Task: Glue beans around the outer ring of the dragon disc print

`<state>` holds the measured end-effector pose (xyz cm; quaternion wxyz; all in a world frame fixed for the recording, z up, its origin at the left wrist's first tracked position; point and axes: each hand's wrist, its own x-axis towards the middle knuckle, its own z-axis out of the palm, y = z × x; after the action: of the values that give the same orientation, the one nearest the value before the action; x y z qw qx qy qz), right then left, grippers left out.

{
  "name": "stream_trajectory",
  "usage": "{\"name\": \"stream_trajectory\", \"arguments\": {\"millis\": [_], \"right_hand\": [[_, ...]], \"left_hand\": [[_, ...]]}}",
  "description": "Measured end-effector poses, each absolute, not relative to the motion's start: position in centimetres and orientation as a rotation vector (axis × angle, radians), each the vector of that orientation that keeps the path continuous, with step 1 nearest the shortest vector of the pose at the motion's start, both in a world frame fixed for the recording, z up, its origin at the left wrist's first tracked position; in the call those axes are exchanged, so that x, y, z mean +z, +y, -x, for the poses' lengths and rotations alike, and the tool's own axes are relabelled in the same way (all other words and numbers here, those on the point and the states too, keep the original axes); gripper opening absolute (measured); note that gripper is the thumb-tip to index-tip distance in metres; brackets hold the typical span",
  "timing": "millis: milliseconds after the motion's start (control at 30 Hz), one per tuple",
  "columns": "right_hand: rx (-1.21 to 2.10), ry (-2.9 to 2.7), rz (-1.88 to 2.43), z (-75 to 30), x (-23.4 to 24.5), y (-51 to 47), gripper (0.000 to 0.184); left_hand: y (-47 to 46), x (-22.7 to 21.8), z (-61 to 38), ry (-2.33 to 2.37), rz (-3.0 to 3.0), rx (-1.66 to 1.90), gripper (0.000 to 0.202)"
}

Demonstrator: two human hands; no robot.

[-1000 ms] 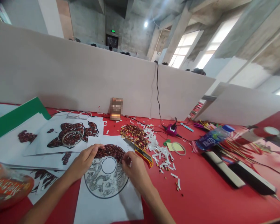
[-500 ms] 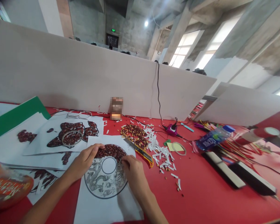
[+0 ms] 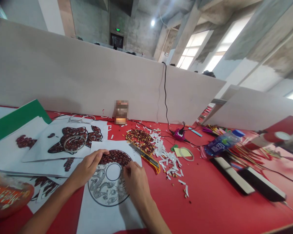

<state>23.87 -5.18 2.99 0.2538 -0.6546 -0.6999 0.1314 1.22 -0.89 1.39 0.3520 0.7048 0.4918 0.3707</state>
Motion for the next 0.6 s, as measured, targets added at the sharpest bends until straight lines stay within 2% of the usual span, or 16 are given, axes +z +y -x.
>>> {"name": "stream_trajectory", "arguments": {"millis": [100, 300, 600], "right_hand": [[0.292, -1.957, 1.68, -24.4, 3.4, -5.6, 0.019], [-0.023, -2.269, 1.517, -25.7, 3.2, -6.8, 0.039], [-0.191, -2.483, 1.562, -26.4, 3.3, -6.9, 0.037]], "left_hand": [[-0.9, 1.5, -1.2, 1.268, -1.821, 0.954, 0.049], [-0.9, 1.5, -1.2, 1.265, -1.832, 0.957, 0.049], [-0.9, 1.3, -1.1, 1.277, -1.849, 0.962, 0.048]]}}
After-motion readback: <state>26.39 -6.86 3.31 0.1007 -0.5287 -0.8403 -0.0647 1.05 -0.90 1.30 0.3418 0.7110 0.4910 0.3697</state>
